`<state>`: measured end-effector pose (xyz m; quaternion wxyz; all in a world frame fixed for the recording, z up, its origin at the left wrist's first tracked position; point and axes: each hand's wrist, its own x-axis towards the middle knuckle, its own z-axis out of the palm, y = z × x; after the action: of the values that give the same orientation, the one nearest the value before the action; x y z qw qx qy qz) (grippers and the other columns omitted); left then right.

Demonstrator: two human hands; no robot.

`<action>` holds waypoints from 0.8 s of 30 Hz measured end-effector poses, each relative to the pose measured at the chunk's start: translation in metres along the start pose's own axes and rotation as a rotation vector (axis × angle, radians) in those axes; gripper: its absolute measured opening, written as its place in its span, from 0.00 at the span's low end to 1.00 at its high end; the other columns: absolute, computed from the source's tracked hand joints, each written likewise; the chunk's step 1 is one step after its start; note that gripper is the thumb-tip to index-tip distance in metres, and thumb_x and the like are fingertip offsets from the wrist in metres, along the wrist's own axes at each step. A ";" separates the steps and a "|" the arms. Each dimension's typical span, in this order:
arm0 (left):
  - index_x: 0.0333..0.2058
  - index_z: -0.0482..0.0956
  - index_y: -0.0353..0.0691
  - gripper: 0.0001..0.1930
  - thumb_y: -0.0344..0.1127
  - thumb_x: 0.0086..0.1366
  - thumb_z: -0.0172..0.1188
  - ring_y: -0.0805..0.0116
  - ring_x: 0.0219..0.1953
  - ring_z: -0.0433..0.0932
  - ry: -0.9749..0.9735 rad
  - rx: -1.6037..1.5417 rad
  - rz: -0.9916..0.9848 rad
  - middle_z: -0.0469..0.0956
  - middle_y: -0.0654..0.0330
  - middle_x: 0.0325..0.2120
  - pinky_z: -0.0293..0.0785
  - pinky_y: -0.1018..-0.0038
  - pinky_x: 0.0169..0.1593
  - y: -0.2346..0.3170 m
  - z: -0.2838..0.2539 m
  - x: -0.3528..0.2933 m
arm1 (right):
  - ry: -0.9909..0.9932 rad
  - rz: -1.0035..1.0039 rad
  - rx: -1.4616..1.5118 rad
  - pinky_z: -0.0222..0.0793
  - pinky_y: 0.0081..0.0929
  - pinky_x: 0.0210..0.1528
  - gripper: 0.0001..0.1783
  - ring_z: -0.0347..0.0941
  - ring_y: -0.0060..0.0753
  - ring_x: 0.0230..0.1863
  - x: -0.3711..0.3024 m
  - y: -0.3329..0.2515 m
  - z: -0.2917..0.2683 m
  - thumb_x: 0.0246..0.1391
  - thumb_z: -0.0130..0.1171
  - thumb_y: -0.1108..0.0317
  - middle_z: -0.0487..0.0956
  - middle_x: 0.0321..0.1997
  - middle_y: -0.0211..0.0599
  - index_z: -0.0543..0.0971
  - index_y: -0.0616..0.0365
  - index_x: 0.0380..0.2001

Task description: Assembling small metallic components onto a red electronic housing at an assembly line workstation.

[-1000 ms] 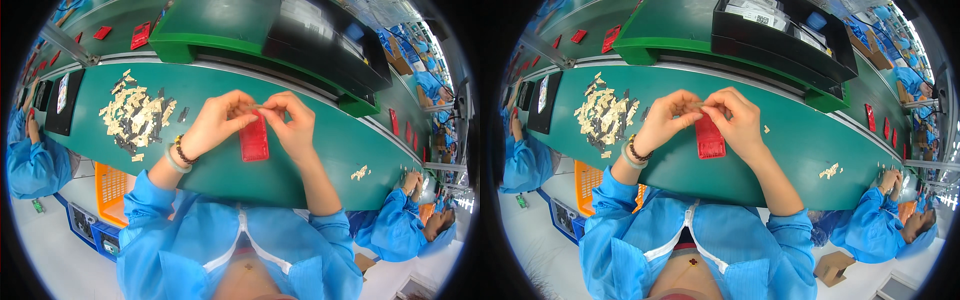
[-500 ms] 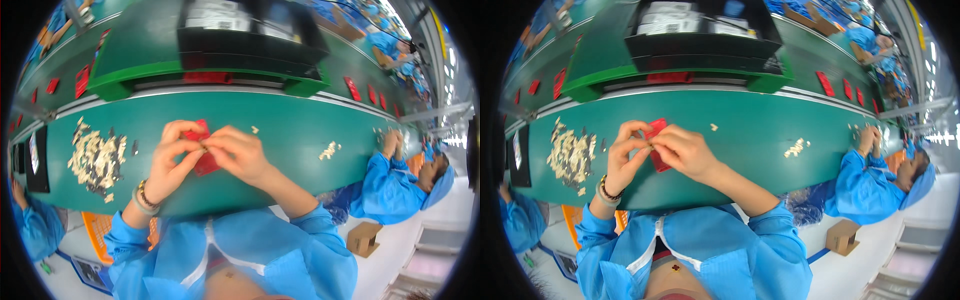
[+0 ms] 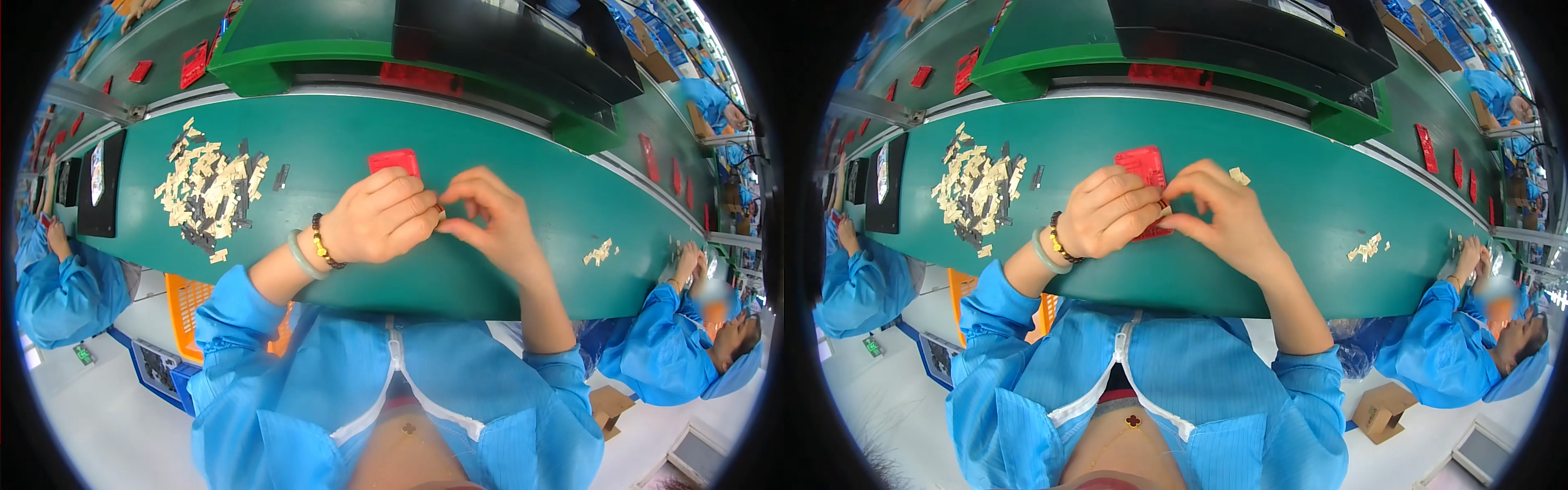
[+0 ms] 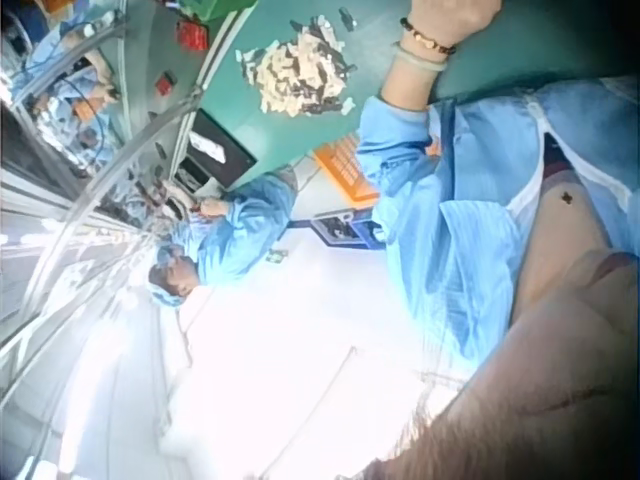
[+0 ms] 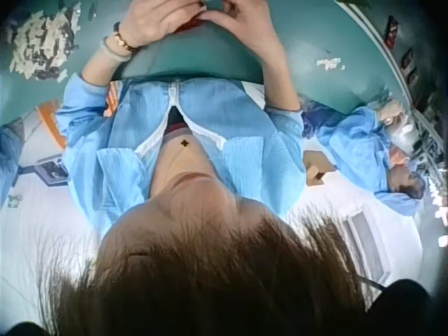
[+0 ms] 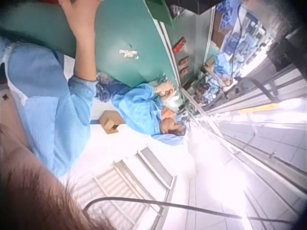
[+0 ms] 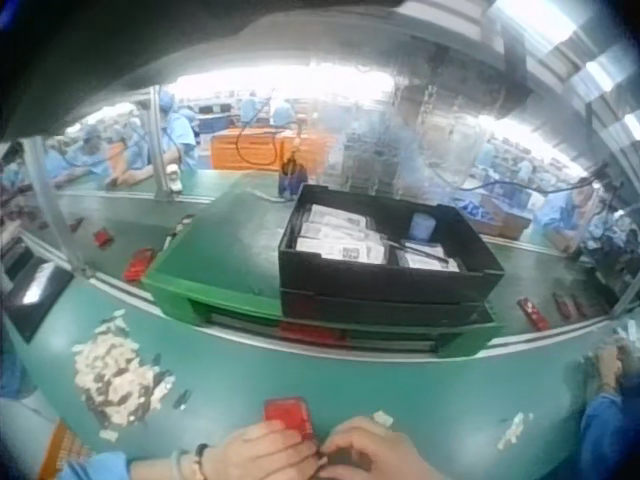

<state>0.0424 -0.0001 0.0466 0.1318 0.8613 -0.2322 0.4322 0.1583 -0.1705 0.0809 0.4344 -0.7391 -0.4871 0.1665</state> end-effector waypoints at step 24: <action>0.42 0.72 0.35 0.14 0.24 0.55 0.56 0.55 0.38 0.77 -0.072 -0.269 -0.929 0.77 0.53 0.32 0.73 0.65 0.44 -0.022 -0.032 -0.030 | 0.256 -0.181 -0.055 0.64 0.23 0.27 0.07 0.71 0.24 0.27 0.052 0.042 0.068 0.45 0.65 0.70 0.76 0.28 0.29 0.78 0.58 0.27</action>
<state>0.0160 0.0406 0.0403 0.4128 0.8637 0.1188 0.2637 0.1612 -0.0987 0.0180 0.4859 -0.7189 -0.4968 0.0177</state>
